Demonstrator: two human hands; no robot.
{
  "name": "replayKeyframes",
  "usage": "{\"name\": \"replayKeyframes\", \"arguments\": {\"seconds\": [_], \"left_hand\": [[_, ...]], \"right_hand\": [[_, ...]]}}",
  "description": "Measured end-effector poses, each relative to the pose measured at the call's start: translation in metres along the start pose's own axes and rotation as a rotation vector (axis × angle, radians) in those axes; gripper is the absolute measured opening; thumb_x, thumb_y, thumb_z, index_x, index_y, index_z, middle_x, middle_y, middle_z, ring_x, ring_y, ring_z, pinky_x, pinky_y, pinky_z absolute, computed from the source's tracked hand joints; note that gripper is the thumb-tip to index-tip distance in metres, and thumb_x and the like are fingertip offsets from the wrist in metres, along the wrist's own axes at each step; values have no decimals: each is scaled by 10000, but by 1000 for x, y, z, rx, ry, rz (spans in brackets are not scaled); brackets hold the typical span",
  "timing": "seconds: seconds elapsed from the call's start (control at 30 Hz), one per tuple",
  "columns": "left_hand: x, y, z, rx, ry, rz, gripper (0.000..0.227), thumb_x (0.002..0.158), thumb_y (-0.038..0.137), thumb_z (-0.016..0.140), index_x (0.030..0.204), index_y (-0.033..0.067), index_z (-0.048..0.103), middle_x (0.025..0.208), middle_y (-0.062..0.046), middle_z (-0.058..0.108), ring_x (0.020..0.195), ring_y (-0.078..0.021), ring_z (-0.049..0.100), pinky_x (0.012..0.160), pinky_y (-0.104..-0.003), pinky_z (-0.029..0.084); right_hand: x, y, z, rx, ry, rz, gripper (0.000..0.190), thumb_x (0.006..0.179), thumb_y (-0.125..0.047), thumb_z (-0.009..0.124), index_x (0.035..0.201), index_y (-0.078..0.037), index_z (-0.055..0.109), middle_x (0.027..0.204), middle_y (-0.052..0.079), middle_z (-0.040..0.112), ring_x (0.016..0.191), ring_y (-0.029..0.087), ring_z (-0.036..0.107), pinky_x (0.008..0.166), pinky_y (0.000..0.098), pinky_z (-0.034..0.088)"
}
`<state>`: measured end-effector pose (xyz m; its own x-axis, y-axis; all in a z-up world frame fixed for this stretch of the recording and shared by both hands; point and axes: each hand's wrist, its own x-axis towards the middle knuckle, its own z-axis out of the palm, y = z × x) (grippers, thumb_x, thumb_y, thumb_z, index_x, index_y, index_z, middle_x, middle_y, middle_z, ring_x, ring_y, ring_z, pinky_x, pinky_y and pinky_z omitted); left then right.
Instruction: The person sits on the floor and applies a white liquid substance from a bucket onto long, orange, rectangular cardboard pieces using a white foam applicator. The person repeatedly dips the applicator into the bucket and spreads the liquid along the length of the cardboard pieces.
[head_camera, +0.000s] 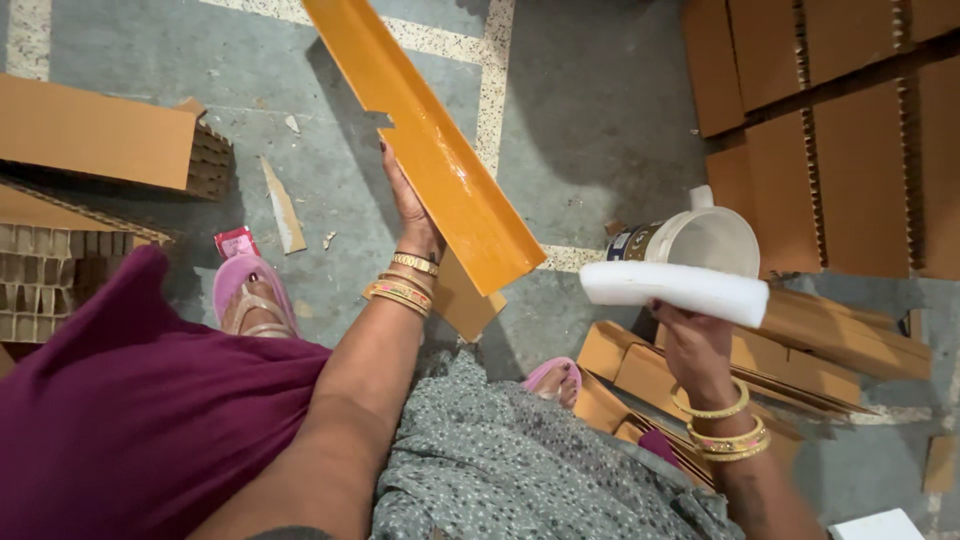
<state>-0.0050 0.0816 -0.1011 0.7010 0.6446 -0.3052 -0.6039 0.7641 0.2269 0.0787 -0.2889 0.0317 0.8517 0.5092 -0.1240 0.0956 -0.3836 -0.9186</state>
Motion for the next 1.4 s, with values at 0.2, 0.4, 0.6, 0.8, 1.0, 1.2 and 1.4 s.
{"name": "replayKeyframes", "arguments": {"seconds": [0.2,0.4,0.6,0.8,1.0,1.2,1.4], "left_hand": [[10,-7,-20,-28,-6,-10,612,995,621,491,1283,92,599,1152,-84,674,1048,-247,677,913,-407,592],[24,-10,-43,-41,-45,24,603,1004,574,506,1353,89,586,1281,-89,654,1178,-267,646,1034,-429,558],[37,-21,-77,-141,-85,23,529,1016,526,525,1332,108,597,1289,-60,661,1206,-271,633,1082,-453,528],[53,-27,-95,-147,11,-29,448,1016,432,542,1300,90,602,1292,-73,674,1239,-283,627,1122,-484,506],[120,-44,-99,-218,101,-87,347,1032,328,612,1271,77,601,1274,-96,633,1248,-290,568,1163,-534,453],[177,-67,-94,-309,137,-196,411,960,328,602,1291,86,581,1370,-133,566,1304,-348,523,1150,-616,388],[214,-88,-86,-313,201,-158,436,960,377,567,1323,135,551,1445,-111,509,1364,-349,467,1175,-666,334]], "right_hand": [[-19,32,-22,452,190,-5,404,926,162,615,1267,-47,562,1149,70,666,1051,193,649,957,335,548],[-38,53,-53,657,409,-76,468,978,160,635,1360,-85,518,1253,66,625,1174,209,630,1045,358,549],[-47,47,-55,698,416,-69,490,979,142,643,1388,-93,509,1271,64,623,1191,203,626,1052,352,546],[-54,55,-60,667,434,-76,502,956,156,653,1374,-90,525,1245,58,624,1164,199,630,1009,343,544],[-80,67,-82,606,501,-59,441,963,150,649,1336,-52,527,1249,77,627,1163,206,626,1048,343,536],[-106,56,-94,456,614,-71,411,972,137,636,1309,-92,578,1260,63,613,1169,184,619,1025,334,529],[-127,20,-99,-854,461,-254,412,904,113,669,1234,-124,600,1184,122,644,1102,306,614,1011,469,499]]}}
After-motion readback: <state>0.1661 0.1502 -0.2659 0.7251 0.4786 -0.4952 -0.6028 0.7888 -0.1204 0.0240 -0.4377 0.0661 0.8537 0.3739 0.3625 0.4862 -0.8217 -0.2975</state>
